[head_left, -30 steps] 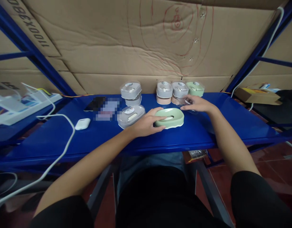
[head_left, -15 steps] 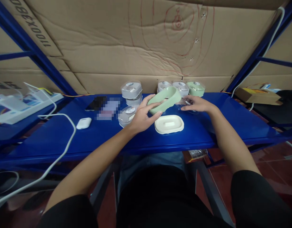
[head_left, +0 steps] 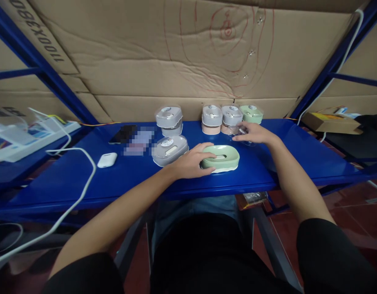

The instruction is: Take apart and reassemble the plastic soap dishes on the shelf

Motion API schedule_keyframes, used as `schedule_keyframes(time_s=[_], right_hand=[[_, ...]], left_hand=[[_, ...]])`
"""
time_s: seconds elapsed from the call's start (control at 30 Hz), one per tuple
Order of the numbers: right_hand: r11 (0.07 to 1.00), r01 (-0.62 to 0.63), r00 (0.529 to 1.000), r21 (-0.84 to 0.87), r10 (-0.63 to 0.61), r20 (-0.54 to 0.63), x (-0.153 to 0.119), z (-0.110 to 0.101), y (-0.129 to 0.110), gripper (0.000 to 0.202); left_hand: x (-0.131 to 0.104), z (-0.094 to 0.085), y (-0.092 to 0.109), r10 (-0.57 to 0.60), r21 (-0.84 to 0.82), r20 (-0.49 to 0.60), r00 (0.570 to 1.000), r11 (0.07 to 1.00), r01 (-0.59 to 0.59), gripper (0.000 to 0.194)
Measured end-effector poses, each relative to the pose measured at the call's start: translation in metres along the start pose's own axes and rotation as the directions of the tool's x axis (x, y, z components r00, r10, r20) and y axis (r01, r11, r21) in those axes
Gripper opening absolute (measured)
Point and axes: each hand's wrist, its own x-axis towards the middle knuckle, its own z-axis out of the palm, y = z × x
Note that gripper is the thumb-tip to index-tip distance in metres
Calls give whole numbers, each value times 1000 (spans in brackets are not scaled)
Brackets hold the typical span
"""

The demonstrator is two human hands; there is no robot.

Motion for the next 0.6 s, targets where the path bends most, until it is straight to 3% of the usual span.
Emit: schedule_keyframes(time_s=[0.13, 0.37, 0.6], right_hand=[[1000, 4, 1000, -3, -4, 6, -1, 1, -5, 100], [992, 124, 991, 12, -123, -48, -12, 1, -20, 107], [978, 210, 973, -1, -209, -98, -16, 4, -28, 106]], left_hand=[[-1, -1, 2, 0, -3, 12, 1000, 1000, 0, 50], [1, 2, 6, 42, 63, -19, 999, 997, -40, 82], [1, 8, 7, -14, 226, 39, 999, 974, 5, 81]])
